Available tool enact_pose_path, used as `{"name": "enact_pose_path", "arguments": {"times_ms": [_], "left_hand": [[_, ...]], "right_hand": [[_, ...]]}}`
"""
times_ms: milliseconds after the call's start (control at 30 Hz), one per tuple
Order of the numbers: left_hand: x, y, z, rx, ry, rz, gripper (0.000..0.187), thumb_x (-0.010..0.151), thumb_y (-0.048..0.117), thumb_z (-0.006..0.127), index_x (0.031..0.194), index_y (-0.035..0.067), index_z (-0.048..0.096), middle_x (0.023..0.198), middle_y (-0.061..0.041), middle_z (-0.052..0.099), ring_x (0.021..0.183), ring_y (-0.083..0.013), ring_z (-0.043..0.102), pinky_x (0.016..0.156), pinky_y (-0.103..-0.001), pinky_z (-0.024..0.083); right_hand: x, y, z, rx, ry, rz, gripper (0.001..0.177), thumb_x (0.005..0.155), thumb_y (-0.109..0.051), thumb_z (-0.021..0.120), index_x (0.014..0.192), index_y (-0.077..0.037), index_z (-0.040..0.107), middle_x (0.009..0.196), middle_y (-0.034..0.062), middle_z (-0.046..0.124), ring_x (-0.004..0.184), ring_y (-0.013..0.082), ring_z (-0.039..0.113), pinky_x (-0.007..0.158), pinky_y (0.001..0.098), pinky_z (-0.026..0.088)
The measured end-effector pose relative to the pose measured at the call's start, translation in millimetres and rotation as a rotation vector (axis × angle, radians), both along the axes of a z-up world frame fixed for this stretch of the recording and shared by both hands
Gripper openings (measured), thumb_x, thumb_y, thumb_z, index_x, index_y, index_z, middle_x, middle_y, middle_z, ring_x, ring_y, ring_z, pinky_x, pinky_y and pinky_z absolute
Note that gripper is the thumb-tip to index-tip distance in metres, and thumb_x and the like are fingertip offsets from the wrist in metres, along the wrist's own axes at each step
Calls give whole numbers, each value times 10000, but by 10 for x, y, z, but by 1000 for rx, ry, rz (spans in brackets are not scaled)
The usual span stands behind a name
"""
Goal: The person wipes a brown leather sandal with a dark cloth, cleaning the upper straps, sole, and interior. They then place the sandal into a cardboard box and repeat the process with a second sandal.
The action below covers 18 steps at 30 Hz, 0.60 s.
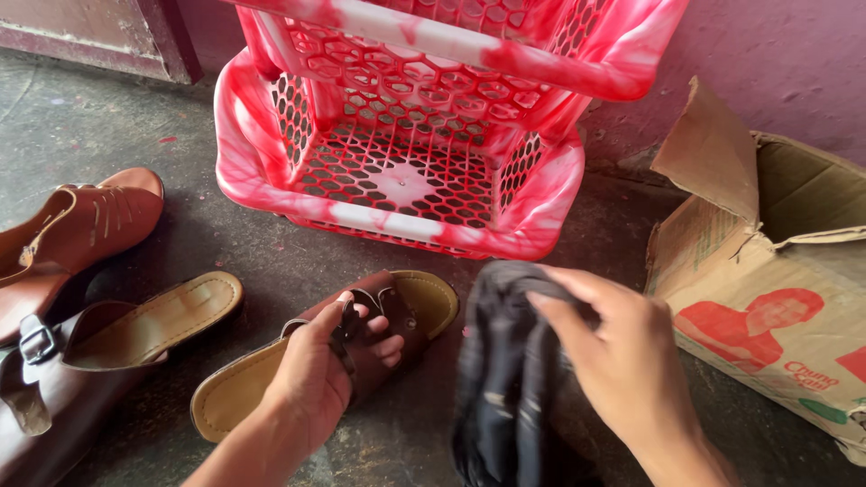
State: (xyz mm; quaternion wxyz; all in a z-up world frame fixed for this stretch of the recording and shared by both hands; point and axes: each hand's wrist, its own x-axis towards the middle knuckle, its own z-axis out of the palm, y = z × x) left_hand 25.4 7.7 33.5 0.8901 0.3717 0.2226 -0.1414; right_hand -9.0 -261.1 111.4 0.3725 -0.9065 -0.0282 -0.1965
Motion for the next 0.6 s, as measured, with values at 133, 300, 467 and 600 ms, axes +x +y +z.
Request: {"name": "enact_pose_path", "arguments": {"times_ms": [133, 300, 467, 600], "left_hand": [[41, 21, -115, 16, 5, -1, 287, 936, 309, 642, 1048, 49, 594, 937, -142, 700, 787, -321, 712, 746, -475, 623], [-32, 108, -169, 45, -151, -115, 329, 896, 191, 664, 1205, 78, 668, 1016, -116, 747, 865, -244, 742, 768, -408, 628], [-177, 91, -175, 66, -261, -144, 437, 855, 95, 699, 1289, 63, 666, 1075, -119, 775, 927, -199, 745, 826, -363, 618], [-254, 48, -204, 89, -304, -152, 456, 844, 66, 723, 1296, 88, 674, 1118, -107, 772, 964, -195, 729, 855, -374, 584]], "right_hand": [[38, 81, 461, -2, 108, 117, 276, 864, -175, 715, 1062, -9, 811, 1023, 81, 797, 946, 169, 755, 859, 330, 568], [-26, -218, 727, 1007, 256, 167, 322, 840, -245, 688, 1037, 9, 714, 1021, 116, 785, 993, 290, 772, 903, 509, 581], [113, -105, 557, 1242, 308, 248, 242, 882, -219, 799, 989, -53, 659, 924, 96, 701, 859, 239, 710, 943, 570, 580], [218, 566, 273, 629, 316, 369, 374, 789, -135, 822, 1151, -51, 780, 970, 139, 740, 808, 249, 680, 760, 468, 571]]}}
